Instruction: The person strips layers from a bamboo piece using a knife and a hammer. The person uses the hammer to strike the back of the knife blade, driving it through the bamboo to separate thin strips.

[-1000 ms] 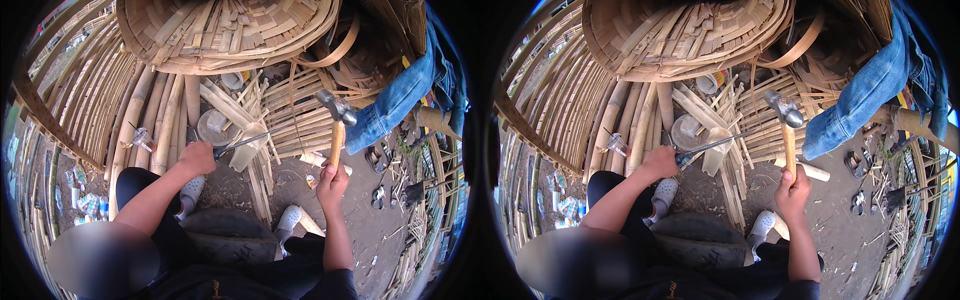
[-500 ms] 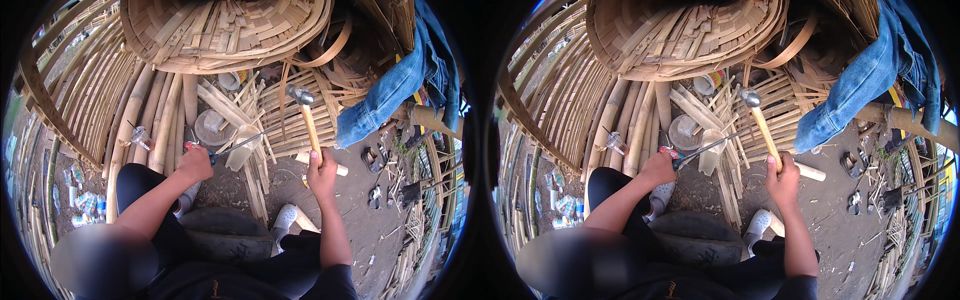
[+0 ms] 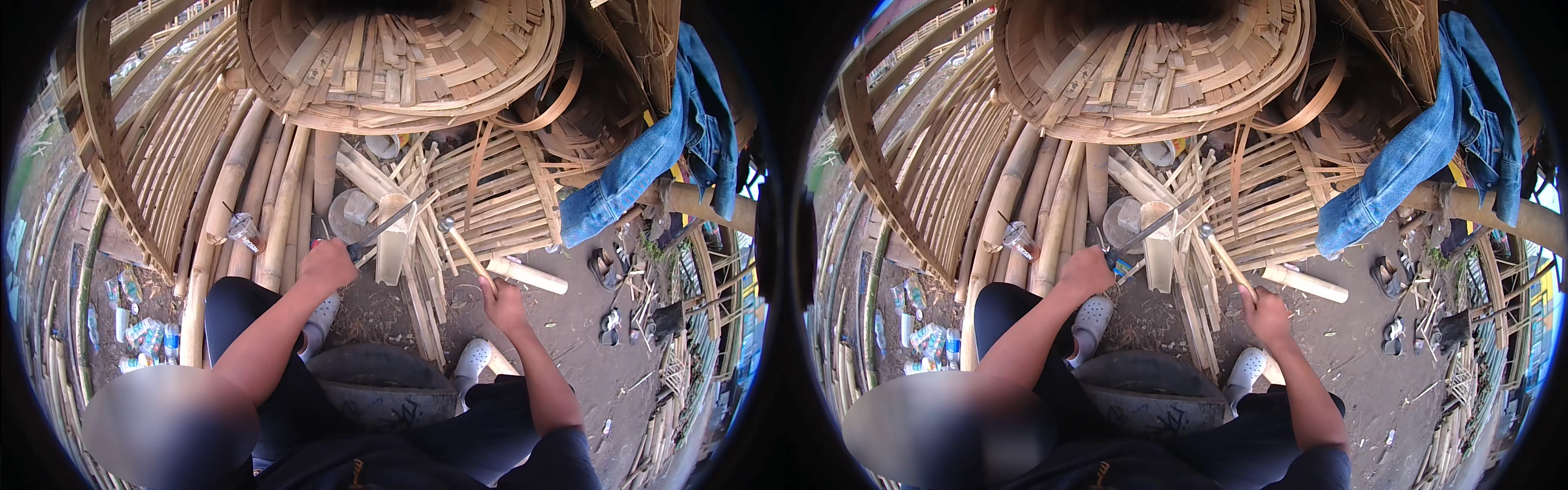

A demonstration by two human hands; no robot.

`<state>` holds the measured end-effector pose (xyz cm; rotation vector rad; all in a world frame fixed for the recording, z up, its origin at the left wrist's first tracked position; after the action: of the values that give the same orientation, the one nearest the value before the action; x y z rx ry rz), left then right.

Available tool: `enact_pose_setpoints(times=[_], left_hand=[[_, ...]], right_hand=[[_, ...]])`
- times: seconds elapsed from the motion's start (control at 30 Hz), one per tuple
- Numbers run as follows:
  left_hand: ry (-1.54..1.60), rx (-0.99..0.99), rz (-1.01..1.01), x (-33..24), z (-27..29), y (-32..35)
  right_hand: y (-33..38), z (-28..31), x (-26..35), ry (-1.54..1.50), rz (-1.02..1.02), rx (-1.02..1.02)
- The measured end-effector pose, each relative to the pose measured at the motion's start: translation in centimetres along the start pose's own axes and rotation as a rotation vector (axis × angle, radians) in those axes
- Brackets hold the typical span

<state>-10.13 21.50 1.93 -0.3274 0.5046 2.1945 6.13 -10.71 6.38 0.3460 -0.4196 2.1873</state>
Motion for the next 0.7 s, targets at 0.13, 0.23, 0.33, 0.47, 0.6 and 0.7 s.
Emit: enact_pose_setpoints(times=[0.13, 0.23, 0.33, 0.47, 0.6, 0.7], left_hand=[[-0.088, 0.04, -0.034, -1.7, -0.2, 1.2], [-0.086, 0.101, -0.066, -3.4, -0.8, 1.7], [-0.063, 0.129, -0.071, -4.3, -0.7, 2.1], [0.022, 0.085, 0.009, -2.2, -1.5, 0.7], [-0.054, 0.118, -0.038, -2.3, -1.4, 0.0], [-0.145, 0.12, -0.087, -3.7, -1.0, 0.8]], right_hand=[[-2.8, 9.1, 10.3, -0.267, 0.105, -0.23], [-2.8, 8.4, 8.1, -0.418, 0.185, -0.408], [-0.8, 0.5, 0.7, -0.06, 0.041, -0.299], [2.5, -3.6, -4.6, -0.089, -0.318, -0.182], [0.6, 3.9, -0.7, -0.222, -0.266, -0.382], [-1.6, 9.6, 4.8, -0.294, -0.161, -0.458]])
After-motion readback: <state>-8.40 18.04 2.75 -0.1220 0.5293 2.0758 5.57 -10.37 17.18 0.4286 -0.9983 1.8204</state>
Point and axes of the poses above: each hand's wrist, its own y-axis away from the middle knuckle, its own z-axis out of the back of the hand, x = y × z, the point moved 10 cm from there along -y, towards the middle knuckle, and after that the axes turned 3 degrees about -y, right-handed, at the moved point
